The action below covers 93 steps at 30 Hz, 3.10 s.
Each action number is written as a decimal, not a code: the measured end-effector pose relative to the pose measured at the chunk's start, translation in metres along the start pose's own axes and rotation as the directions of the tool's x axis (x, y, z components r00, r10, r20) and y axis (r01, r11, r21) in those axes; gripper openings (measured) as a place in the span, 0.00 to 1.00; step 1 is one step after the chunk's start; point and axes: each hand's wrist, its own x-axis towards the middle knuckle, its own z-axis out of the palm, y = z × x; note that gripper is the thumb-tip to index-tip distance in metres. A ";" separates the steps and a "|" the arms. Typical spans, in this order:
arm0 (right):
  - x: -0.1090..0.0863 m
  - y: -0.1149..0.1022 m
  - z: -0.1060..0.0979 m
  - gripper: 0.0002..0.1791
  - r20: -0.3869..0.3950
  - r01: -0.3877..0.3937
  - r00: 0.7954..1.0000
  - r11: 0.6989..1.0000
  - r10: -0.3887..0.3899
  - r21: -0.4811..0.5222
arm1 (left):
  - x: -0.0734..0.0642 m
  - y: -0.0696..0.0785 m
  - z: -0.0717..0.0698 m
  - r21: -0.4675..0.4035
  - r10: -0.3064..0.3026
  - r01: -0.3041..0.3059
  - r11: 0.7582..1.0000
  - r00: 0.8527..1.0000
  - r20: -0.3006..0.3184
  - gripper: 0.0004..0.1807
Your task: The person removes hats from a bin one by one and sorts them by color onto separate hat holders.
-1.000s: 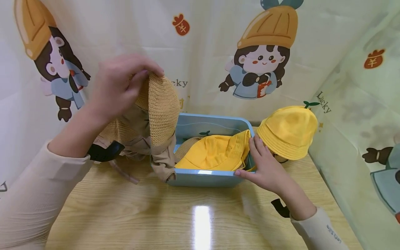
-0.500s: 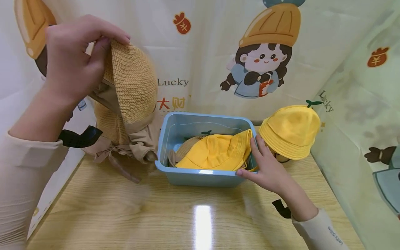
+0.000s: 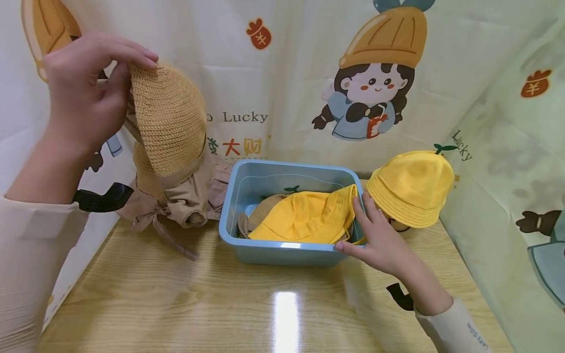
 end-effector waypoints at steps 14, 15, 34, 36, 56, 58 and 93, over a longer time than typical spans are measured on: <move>0.049 -0.094 -0.072 0.36 -0.054 0.317 0.944 0.939 -0.326 -0.134 | -0.033 0.032 0.010 -0.122 0.123 -0.127 0.984 0.991 -0.044 0.15; 0.055 -0.105 -0.073 0.34 -0.052 0.354 0.930 0.926 -0.363 -0.128 | -0.034 0.033 0.010 -0.126 0.128 -0.131 0.983 0.991 -0.035 0.15; 0.166 -0.208 -0.055 0.24 -0.475 0.694 0.708 0.638 -0.523 0.333 | -0.044 0.053 0.012 -0.153 0.166 -0.160 0.975 0.986 0.026 0.17; 0.169 -0.211 -0.052 0.22 -0.497 0.703 0.699 0.622 -0.514 0.345 | -0.044 0.053 0.011 -0.139 0.155 -0.151 0.979 0.988 0.020 0.16; 0.177 -0.224 -0.038 0.08 -0.665 0.710 0.657 0.588 -0.355 0.388 | -0.054 0.039 0.005 -0.019 -0.232 0.234 0.972 0.971 0.048 0.12; 0.178 -0.223 -0.037 0.11 -0.668 0.715 0.660 0.560 -0.343 0.419 | -0.056 0.037 0.003 -0.030 -0.174 0.178 0.983 0.977 0.123 0.16; 0.181 -0.213 -0.037 0.05 -0.757 0.830 0.514 0.456 -0.403 0.321 | -0.052 0.050 0.010 -0.042 -0.183 0.189 0.981 0.975 0.124 0.04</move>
